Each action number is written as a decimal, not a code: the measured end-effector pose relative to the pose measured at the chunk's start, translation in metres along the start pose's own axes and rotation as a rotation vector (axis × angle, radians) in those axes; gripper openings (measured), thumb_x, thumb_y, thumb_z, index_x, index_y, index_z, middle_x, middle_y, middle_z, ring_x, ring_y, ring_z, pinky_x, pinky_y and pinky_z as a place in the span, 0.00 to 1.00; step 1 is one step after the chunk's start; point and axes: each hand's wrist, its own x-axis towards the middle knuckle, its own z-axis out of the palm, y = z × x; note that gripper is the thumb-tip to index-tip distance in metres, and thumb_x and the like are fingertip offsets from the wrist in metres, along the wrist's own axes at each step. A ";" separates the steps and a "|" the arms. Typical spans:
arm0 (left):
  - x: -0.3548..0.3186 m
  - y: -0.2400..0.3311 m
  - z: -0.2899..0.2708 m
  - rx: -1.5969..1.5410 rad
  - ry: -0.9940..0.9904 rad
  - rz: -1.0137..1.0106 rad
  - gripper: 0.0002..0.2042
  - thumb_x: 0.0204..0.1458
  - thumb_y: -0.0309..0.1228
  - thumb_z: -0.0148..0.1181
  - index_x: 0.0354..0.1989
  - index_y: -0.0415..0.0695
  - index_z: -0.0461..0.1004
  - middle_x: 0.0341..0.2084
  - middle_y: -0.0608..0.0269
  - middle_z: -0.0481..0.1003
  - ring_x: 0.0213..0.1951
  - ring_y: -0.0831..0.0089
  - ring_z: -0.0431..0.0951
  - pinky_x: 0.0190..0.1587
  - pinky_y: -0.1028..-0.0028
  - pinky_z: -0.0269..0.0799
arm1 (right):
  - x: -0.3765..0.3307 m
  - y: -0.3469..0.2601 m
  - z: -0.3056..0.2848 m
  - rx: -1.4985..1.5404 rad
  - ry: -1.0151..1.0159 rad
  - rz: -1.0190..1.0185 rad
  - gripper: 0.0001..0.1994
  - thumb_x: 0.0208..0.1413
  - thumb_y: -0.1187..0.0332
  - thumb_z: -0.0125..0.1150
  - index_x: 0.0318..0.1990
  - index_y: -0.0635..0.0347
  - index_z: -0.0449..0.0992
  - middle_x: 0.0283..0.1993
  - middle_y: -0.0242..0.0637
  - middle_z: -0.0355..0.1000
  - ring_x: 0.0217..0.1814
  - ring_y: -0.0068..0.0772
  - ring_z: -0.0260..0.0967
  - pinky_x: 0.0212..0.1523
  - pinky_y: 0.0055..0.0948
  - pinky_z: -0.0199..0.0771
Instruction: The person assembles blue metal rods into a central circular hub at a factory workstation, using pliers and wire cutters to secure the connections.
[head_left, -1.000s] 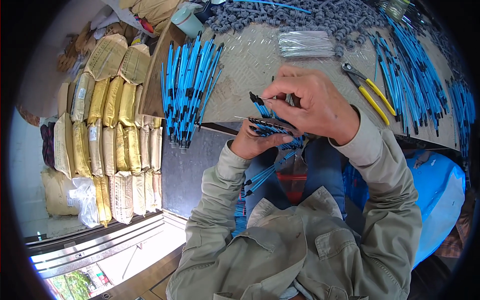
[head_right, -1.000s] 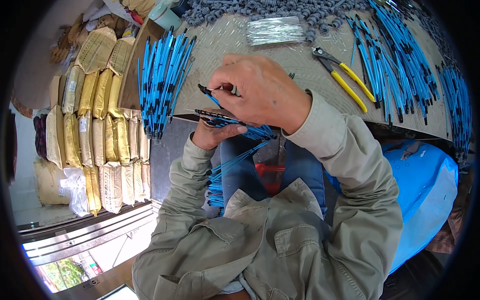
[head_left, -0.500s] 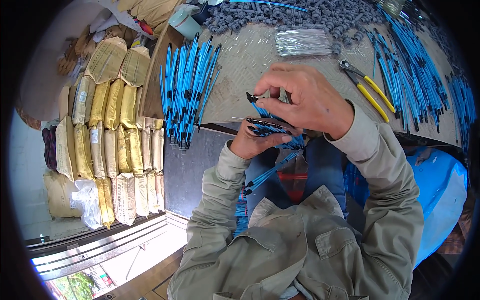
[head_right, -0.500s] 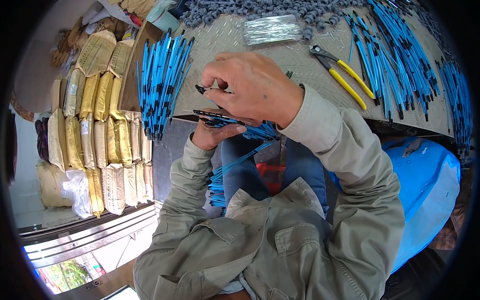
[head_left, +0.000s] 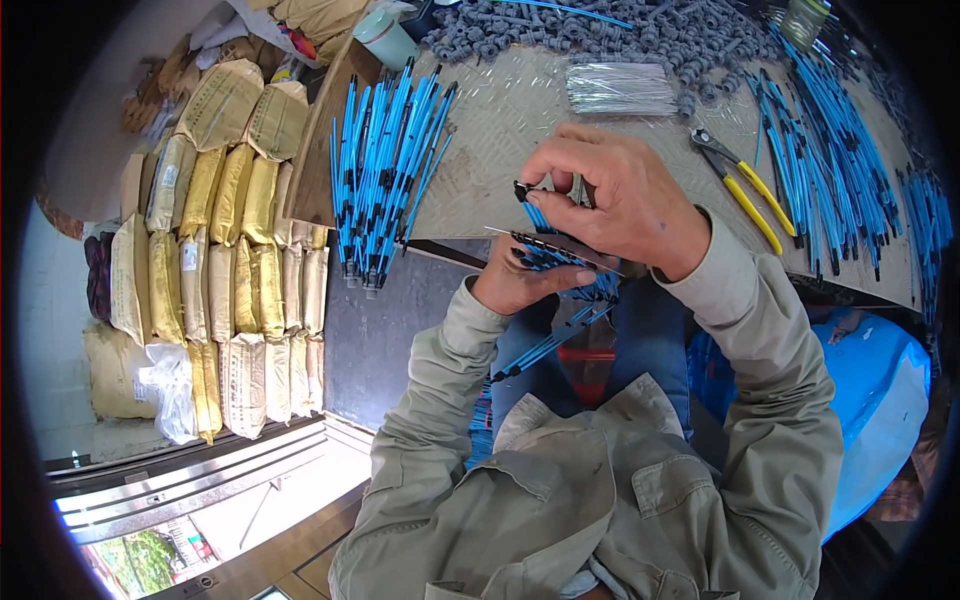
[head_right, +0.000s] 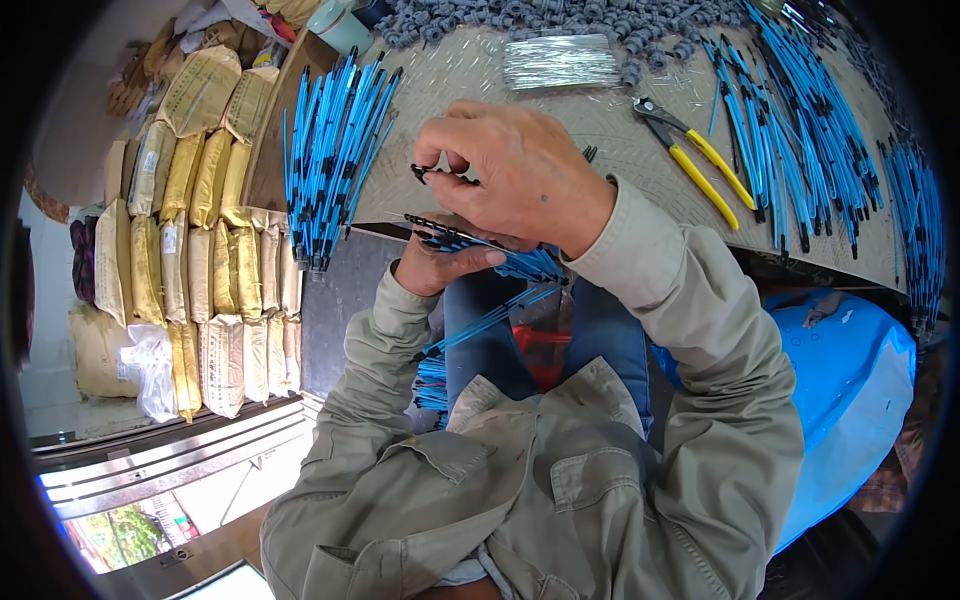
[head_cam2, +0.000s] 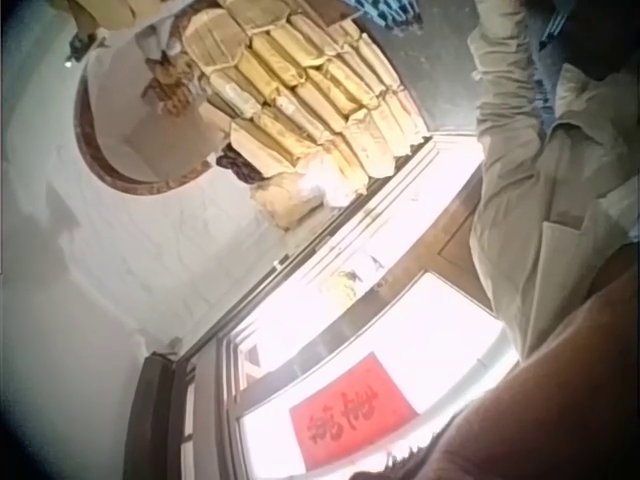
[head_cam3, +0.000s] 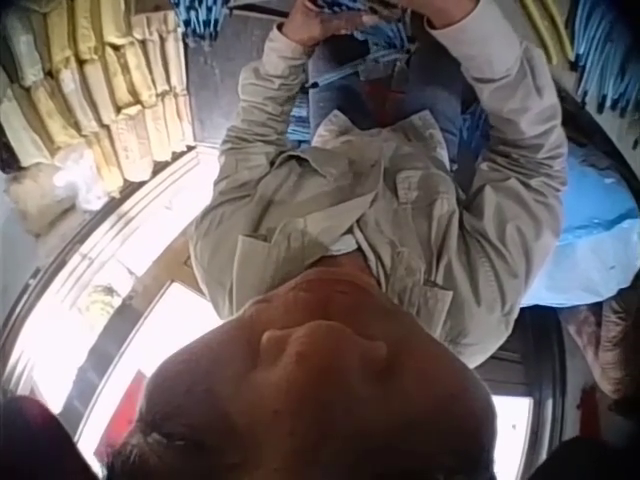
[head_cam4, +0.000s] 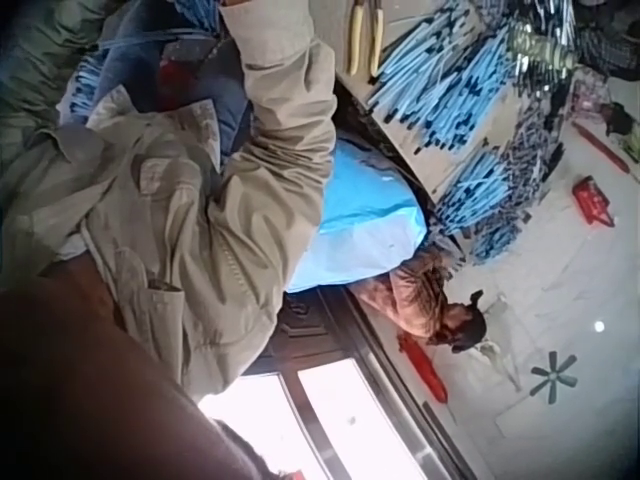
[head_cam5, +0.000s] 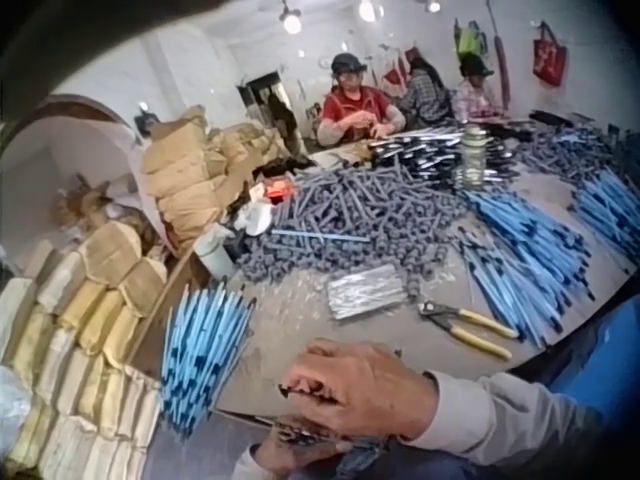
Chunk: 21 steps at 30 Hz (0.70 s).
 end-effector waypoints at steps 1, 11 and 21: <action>0.000 -0.001 -0.001 0.003 -0.008 0.009 0.11 0.46 0.19 0.62 0.40 0.38 0.76 0.35 0.59 0.78 0.40 0.72 0.77 0.45 0.72 0.73 | 0.001 0.000 0.000 -0.016 -0.014 -0.004 0.06 0.44 0.72 0.63 0.31 0.58 0.74 0.24 0.34 0.64 0.23 0.30 0.64 0.23 0.28 0.62; 0.002 -0.014 -0.004 -0.012 -0.057 0.070 0.11 0.46 0.19 0.62 0.40 0.39 0.76 0.35 0.61 0.78 0.40 0.78 0.76 0.45 0.74 0.72 | 0.008 -0.001 -0.002 -0.033 -0.061 -0.043 0.06 0.43 0.74 0.63 0.31 0.58 0.75 0.24 0.31 0.66 0.23 0.23 0.64 0.21 0.23 0.60; -0.002 -0.009 0.001 -0.156 0.020 0.031 0.10 0.44 0.20 0.63 0.36 0.37 0.77 0.35 0.57 0.78 0.44 0.70 0.76 0.47 0.70 0.72 | 0.006 -0.005 -0.003 0.005 -0.080 0.003 0.05 0.45 0.76 0.62 0.32 0.59 0.76 0.24 0.30 0.66 0.22 0.17 0.62 0.20 0.19 0.57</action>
